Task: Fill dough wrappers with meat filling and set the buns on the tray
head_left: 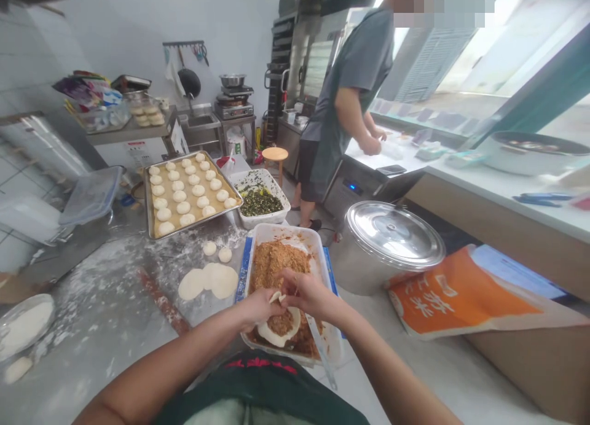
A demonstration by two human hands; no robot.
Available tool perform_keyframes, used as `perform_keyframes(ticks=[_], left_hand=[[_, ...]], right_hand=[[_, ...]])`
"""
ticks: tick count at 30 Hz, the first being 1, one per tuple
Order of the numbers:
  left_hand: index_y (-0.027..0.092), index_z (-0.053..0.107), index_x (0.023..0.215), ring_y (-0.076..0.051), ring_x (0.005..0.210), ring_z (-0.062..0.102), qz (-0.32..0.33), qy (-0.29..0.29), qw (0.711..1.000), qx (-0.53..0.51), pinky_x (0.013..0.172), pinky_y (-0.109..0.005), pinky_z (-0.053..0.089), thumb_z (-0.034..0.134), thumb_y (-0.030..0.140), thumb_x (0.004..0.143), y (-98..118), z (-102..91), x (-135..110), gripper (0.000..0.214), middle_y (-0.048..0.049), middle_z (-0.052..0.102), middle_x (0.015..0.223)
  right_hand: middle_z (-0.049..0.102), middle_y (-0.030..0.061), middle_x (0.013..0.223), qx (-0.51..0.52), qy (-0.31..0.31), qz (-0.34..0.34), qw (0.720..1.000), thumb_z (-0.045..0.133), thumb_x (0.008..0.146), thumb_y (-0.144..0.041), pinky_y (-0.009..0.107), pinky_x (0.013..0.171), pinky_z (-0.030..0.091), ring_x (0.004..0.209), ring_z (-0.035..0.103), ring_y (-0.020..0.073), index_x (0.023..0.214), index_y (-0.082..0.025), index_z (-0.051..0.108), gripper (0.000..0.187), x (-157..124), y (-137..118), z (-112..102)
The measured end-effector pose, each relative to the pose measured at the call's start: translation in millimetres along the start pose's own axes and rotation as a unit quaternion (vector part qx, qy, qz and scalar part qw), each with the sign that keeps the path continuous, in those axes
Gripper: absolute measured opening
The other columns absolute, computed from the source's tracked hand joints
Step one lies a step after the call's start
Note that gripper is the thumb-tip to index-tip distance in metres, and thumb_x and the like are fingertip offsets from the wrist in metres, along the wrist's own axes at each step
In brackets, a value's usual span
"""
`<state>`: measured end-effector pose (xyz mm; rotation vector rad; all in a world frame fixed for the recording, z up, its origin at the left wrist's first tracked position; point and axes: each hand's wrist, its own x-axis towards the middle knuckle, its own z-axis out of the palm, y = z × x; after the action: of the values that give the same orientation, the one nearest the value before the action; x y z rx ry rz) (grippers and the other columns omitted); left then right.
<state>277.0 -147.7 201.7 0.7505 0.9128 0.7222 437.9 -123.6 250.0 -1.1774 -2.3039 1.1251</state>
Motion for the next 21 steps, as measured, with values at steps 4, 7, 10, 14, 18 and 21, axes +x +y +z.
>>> perform_keyframes(ticks=[4, 7, 10, 14, 18, 21], left_hand=[[0.016, 0.062, 0.092, -0.016, 0.072, 0.060, -0.042, -0.042, 0.998, -0.031, 0.069, -0.027, 0.044, 0.067, 0.018, 0.064, 23, -5.2, 0, 0.028, -0.0058, 0.065, 0.083], [0.017, 0.059, 0.101, -0.021, 0.075, 0.062, -0.057, -0.047, 0.990, -0.122, 0.068, -0.034, 0.047, 0.060, 0.030, 0.072, 26, -7.6, 0, 0.032, -0.0103, 0.065, 0.092], [0.014, 0.060, 0.097, -0.020, 0.076, 0.061, 0.007, 0.014, 0.989, -0.150, 0.072, -0.033, 0.046, 0.063, 0.025, 0.069, 15, -5.5, 2, 0.030, -0.0097, 0.065, 0.087], [0.014, 0.061, 0.090, -0.017, 0.073, 0.060, 0.035, 0.054, 0.992, -0.106, 0.073, -0.029, 0.043, 0.067, 0.021, 0.064, 3, -1.3, 6, 0.027, -0.0055, 0.065, 0.079], [0.013, 0.062, 0.082, -0.016, 0.070, 0.057, 0.032, 0.032, 0.998, -0.050, 0.070, -0.027, 0.039, 0.069, 0.023, 0.061, 3, -3.0, 6, 0.024, -0.0038, 0.063, 0.072], [0.013, 0.062, 0.078, -0.014, 0.066, 0.054, 0.026, 0.036, 0.999, 0.006, 0.066, -0.025, 0.037, 0.066, 0.022, 0.062, 3, -7.1, 6, 0.018, -0.0018, 0.060, 0.068]], right_hand=[[0.059, -0.0001, 0.070, 0.012, 0.095, 0.012, 0.995, 0.059, 0.070, -0.021, 0.023, 0.060, 0.039, 0.065, 0.052, 0.0124, 0.070, -0.017, 0.059, 0.004, 6, 12, 0], [0.057, -0.0002, 0.065, 0.081, 0.179, 0.049, 0.979, 0.054, 0.076, -0.033, 0.022, 0.052, 0.038, 0.058, 0.050, 0.0116, 0.073, -0.017, 0.056, 0.017, 7, 22, 4], [0.056, 0.0004, 0.066, 0.063, 0.193, 0.034, 0.979, 0.051, 0.079, -0.034, 0.023, 0.054, 0.038, 0.060, 0.050, 0.0120, 0.075, -0.016, 0.056, 0.019, 5, 23, 8], [0.058, 0.0014, 0.074, -0.051, 0.115, -0.039, 0.991, 0.051, 0.079, -0.024, 0.024, 0.062, 0.038, 0.069, 0.053, 0.0128, 0.074, -0.018, 0.059, 0.011, 3, 14, 6], [0.059, -0.0006, 0.070, -0.032, 0.077, -0.007, 0.996, 0.056, 0.075, -0.021, 0.022, 0.058, 0.038, 0.063, 0.053, 0.0115, 0.085, -0.019, 0.057, 0.011, 7, 12, 3], [0.059, -0.0008, 0.069, -0.056, 0.063, 0.010, 0.996, 0.058, 0.073, -0.020, 0.022, 0.058, 0.037, 0.062, 0.053, 0.0118, 0.081, -0.019, 0.058, 0.008, 9, 14, 4]])
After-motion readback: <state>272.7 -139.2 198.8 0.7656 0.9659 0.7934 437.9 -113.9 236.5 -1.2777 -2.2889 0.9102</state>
